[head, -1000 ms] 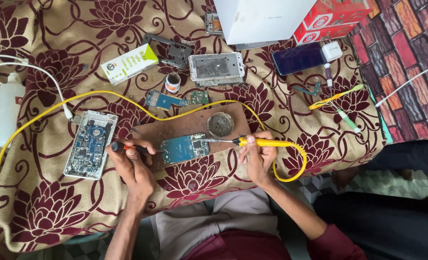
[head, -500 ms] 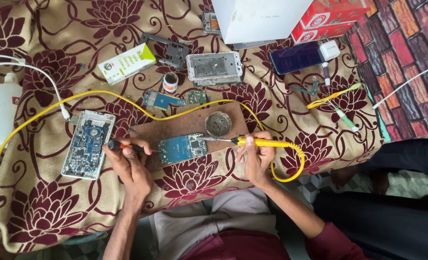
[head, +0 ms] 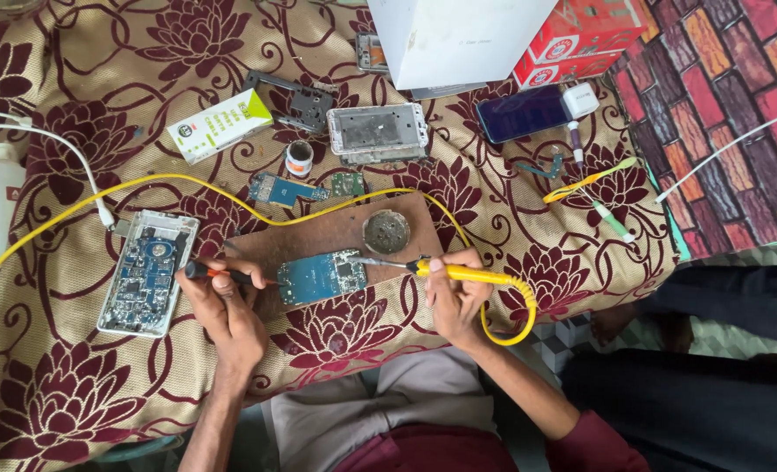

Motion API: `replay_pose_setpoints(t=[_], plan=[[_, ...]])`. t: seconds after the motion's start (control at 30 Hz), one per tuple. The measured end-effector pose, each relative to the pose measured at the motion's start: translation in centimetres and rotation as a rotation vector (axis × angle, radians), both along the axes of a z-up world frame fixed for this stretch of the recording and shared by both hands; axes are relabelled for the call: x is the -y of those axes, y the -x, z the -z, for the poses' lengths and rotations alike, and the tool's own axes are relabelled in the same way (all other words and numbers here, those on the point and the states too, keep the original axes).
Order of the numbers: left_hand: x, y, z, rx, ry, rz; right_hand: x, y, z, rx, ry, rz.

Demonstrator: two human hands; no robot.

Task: The person uses a soldering iron and a screwdriver to work on a small circuit board placed on a wooden board. They repeatedly apply heat to specific points on the board while holding it steady.

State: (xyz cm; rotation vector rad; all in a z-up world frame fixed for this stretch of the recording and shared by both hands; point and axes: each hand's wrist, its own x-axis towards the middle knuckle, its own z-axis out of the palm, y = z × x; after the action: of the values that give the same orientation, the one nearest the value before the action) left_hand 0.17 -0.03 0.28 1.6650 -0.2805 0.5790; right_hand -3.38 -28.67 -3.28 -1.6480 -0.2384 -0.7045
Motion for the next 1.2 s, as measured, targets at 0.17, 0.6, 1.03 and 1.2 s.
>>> replay_pose_setpoints(t=[0.17,0.6,1.03,1.2], plan=[[-0.1,-0.2,0.2,-0.103,0.098,0.002,-0.9,-0.3,-1.6,0.068,0.171,0.128],[0.2,0.1,0.1,-0.051,0.069,0.005,-1.5,-0.9,-4.6,0.026,0.204,0.103],[0.2,0.1,0.1,-0.051,0.069,0.008,-1.9,-0.4,-6.0,0.013,0.271,0.112],[0.3,0.1,-0.1,-0.047,0.066,0.006,-2.1,-0.4,-6.3,-0.022,0.273,0.095]])
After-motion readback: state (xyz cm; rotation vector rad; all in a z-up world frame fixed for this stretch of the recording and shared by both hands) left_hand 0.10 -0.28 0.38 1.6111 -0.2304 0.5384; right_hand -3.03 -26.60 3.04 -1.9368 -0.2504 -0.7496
